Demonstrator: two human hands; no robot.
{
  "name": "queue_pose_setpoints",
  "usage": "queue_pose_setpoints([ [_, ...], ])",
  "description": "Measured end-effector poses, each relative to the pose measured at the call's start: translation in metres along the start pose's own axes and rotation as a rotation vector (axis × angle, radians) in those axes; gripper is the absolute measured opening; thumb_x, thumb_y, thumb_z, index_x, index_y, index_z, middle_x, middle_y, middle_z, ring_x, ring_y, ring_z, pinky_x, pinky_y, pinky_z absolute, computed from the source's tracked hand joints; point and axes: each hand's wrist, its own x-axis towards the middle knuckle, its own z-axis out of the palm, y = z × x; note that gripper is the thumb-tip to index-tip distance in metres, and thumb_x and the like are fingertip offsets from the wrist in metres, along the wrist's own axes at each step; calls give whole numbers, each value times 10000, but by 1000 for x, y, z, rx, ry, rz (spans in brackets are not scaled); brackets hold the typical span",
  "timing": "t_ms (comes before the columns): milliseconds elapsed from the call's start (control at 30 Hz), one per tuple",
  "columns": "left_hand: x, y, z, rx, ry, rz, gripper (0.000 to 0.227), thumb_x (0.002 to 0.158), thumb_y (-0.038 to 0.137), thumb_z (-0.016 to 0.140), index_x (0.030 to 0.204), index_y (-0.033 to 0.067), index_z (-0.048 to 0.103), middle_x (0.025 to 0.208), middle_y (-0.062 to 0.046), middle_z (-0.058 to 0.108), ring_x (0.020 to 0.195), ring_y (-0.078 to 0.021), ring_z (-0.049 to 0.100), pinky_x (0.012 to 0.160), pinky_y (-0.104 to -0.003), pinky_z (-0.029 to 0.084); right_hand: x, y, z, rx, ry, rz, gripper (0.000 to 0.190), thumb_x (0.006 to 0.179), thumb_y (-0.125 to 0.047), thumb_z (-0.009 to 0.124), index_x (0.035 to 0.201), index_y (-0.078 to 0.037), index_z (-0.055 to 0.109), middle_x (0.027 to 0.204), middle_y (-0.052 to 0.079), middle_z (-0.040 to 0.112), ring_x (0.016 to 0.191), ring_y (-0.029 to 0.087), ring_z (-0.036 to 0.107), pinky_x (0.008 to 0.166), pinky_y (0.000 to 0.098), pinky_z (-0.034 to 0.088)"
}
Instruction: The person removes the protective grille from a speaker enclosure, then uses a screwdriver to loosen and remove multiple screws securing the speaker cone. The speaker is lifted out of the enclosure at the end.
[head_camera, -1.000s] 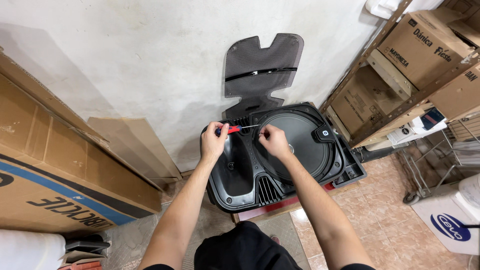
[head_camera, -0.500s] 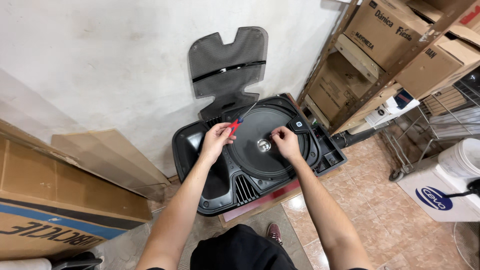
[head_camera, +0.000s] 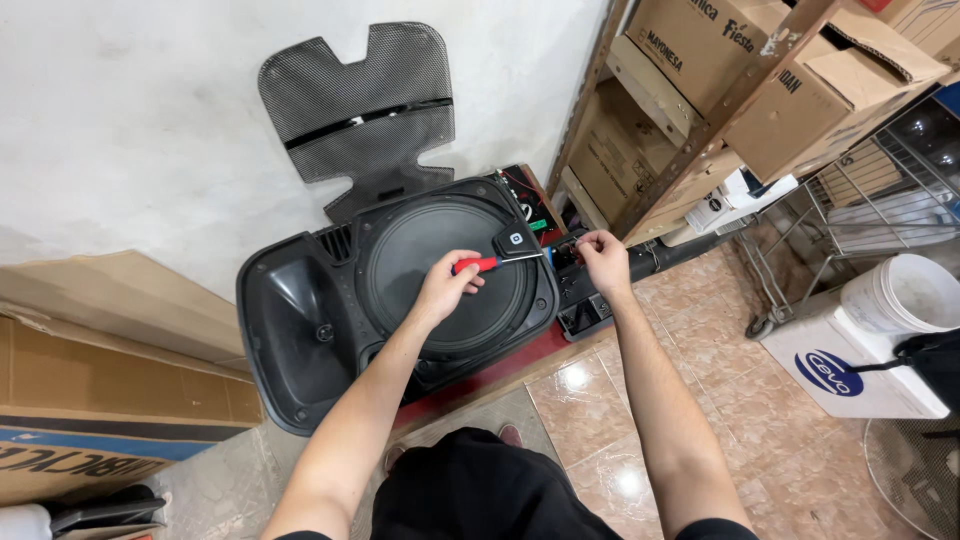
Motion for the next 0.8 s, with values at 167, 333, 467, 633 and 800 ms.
queue_pose_setpoints([
  [167, 10, -32, 13, 286, 52, -3, 279, 1016, 130, 761, 1290, 93, 801, 960, -137, 816, 868, -201, 851, 772, -295, 684, 17, 83, -12, -299, -143, 139, 206, 923, -360, 771, 1068, -264, 880, 867, -6, 849, 1030, 261, 817, 968, 448, 613],
  [333, 8, -34, 16, 524, 106, 34, 251, 921, 151, 774, 1156, 196, 852, 786, -27, 838, 828, -139, 824, 810, -287, 633, 39, 133, -8, -374, -220, 233, 216, 867, -350, 774, 1050, -280, 865, 791, -49, 839, 979, 225, 826, 963, 399, 602],
  [467, 0, -19, 23, 527, 94, 21, 290, 924, 149, 772, 1202, 147, 854, 908, -115, 852, 909, -222, 834, 891, -360, 629, 60, 154, -9, -426, -243, 242, 218, 874, -381, 784, 1055, -287, 861, 824, -41, 848, 1008, 236, 831, 965, 414, 594],
  [633, -10, -10, 28, 463, 110, 22, 330, 914, 154, 830, 1241, 152, 870, 1123, -186, 846, 1050, -317, 817, 933, -394, 622, 90, 186, -6, -485, -255, 249, 193, 897, -474, 751, 1034, -384, 851, 800, -108, 823, 1053, 236, 815, 960, 411, 562],
  [800, -15, -20, 46, 17, 245, 94, 308, 977, 129, 876, 1273, 74, 810, 1107, -86, 853, 967, -99, 790, 808, -221, 656, 67, 97, -19, -210, -248, 14, 200, 978, -278, 733, 1111, -233, 876, 814, 7, 836, 849, 172, 799, 884, 372, 591],
])
